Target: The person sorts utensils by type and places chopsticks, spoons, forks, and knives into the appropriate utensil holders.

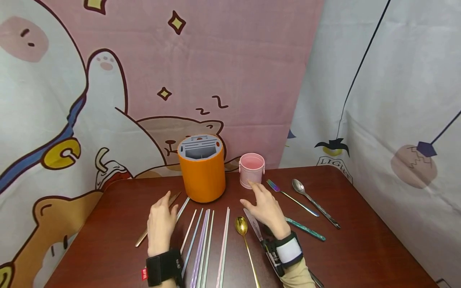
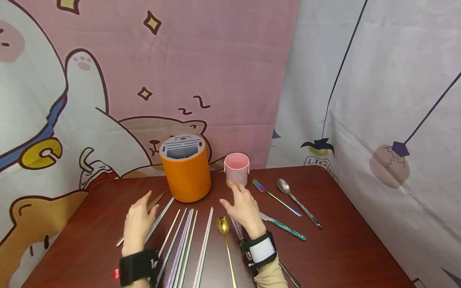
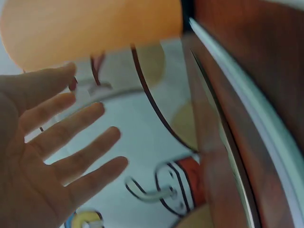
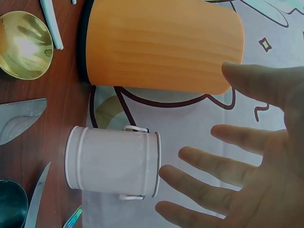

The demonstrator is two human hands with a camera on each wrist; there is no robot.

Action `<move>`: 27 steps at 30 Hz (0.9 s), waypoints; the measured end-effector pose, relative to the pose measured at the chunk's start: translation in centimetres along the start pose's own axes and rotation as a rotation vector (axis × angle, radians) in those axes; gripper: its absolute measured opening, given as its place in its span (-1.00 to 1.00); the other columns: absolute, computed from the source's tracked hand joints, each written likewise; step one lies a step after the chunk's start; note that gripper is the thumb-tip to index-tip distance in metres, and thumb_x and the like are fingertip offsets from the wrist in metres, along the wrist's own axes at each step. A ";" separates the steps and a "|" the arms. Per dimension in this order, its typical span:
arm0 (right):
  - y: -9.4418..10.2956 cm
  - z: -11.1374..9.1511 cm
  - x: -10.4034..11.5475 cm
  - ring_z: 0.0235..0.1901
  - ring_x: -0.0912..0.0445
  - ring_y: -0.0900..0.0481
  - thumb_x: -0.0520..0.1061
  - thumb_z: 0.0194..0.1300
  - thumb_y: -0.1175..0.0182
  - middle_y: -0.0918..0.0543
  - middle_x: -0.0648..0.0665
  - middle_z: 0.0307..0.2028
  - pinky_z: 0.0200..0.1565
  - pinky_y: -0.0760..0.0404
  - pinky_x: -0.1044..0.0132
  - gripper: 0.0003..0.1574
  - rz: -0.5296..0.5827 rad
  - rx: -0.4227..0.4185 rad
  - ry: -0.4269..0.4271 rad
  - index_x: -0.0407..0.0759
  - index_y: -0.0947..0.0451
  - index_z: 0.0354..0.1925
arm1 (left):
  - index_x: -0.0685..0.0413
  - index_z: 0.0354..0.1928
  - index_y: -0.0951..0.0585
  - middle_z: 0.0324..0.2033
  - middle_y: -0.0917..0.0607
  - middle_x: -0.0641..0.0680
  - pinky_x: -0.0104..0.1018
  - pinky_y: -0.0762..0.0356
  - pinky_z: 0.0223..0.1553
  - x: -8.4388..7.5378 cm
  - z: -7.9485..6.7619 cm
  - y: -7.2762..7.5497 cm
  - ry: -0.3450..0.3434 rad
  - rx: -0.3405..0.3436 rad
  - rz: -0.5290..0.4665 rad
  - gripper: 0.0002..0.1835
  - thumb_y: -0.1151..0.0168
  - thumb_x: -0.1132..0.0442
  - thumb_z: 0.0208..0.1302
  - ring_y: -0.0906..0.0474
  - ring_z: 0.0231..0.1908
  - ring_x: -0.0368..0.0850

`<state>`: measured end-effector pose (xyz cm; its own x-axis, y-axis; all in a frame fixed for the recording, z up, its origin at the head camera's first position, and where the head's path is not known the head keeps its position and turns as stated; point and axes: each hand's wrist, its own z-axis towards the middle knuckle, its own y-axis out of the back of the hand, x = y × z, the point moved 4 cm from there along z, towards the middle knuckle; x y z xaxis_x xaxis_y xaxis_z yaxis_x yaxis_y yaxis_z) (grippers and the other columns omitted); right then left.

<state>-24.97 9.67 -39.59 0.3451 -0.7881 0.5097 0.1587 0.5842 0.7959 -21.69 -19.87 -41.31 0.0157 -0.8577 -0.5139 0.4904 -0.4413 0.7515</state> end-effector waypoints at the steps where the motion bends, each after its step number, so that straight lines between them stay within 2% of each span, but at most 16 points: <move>1: 0.0 0.0 0.0 0.10 -0.19 -0.55 0.13 0.19 -0.29 -0.49 -0.29 0.20 0.04 -0.57 -0.13 -0.19 0.001 0.003 0.000 -0.11 -0.32 0.32 | 0.27 0.22 -0.44 0.07 -0.57 0.40 0.28 -0.52 -0.13 0.7 0.0 0.3 0.018 0.006 0.010 -0.48 -0.25 0.31 0.21 -0.52 -0.01 0.44; 4: 0.0 0.0 0.1 0.10 -0.19 -0.55 0.13 0.18 -0.29 -0.49 -0.29 0.20 0.05 -0.57 -0.12 -0.19 0.005 0.006 -0.002 -0.12 -0.33 0.32 | 0.34 0.18 -0.46 -0.01 -0.59 0.45 0.28 -0.53 -0.19 2.5 -0.1 0.9 0.068 0.048 0.044 -0.52 -0.21 0.32 0.23 -0.54 -0.10 0.48; 7: 0.0 -0.1 0.1 0.10 -0.18 -0.55 0.13 0.18 -0.30 -0.50 -0.30 0.19 0.04 -0.58 -0.12 -0.18 0.009 0.008 -0.001 -0.13 -0.33 0.32 | 0.39 0.14 -0.45 -0.07 -0.59 0.49 0.27 -0.53 -0.23 3.9 0.0 1.2 0.103 0.133 0.083 -0.55 -0.18 0.31 0.24 -0.54 -0.14 0.48; 11: -0.1 0.0 0.0 0.09 -0.18 -0.56 0.13 0.18 -0.30 -0.50 -0.30 0.18 0.03 -0.59 -0.12 -0.18 0.013 0.015 -0.003 -0.14 -0.34 0.31 | 0.42 0.05 -0.49 -0.14 -0.60 0.51 0.25 -0.53 -0.30 5.4 0.3 0.8 0.100 0.241 0.135 -0.61 -0.17 0.32 0.22 -0.55 -0.19 0.48; 13: -0.2 0.0 0.0 0.08 -0.19 -0.56 0.14 0.18 -0.30 -0.50 -0.30 0.18 0.02 -0.59 -0.12 -0.18 0.014 0.018 -0.007 -0.14 -0.34 0.31 | 0.42 -0.04 -0.52 -0.22 -0.62 0.51 0.23 -0.52 -0.36 6.1 0.5 0.6 0.092 0.274 0.156 -0.66 -0.20 0.35 0.18 -0.57 -0.27 0.47; 18: -0.3 0.0 -0.1 0.06 -0.20 -0.58 0.15 0.18 -0.29 -0.51 -0.31 0.17 -0.02 -0.60 -0.14 -0.19 0.014 0.020 -0.013 -0.13 -0.35 0.30 | 0.42 -0.29 -0.56 -0.37 -0.62 0.49 0.18 -0.51 -0.47 7.1 0.8 0.1 0.099 0.341 0.207 -0.83 -0.24 0.42 0.08 -0.58 -0.41 0.40; 22: -0.3 0.2 -0.2 0.10 -0.18 -0.56 0.12 0.17 -0.30 -0.52 -0.30 0.18 0.02 -0.59 -0.13 -0.21 0.040 0.021 -0.016 -0.14 -0.36 0.29 | 0.43 -0.38 -0.59 -0.35 -0.62 0.53 0.18 -0.52 -0.46 7.4 1.4 -0.1 0.107 0.382 0.242 -0.87 -0.21 0.44 0.06 -0.58 -0.40 0.43; 27: -0.6 0.4 -0.5 0.02 -0.16 -0.62 0.05 0.18 -0.31 -0.60 -0.30 0.10 0.00 -0.62 -0.04 -0.28 0.201 0.041 -0.061 -0.19 -0.41 0.25 | 0.41 -0.41 -0.61 -0.35 -0.63 0.50 0.16 -0.54 -0.45 8.0 2.0 -0.6 0.122 0.453 0.265 -0.84 -0.33 0.39 0.01 -0.60 -0.39 0.40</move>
<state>-25.60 9.66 -40.19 0.3093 -0.6673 0.6775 0.0543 0.7237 0.6880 -23.57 -26.97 -45.01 0.2020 -0.9302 -0.3065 0.0314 -0.3067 0.9513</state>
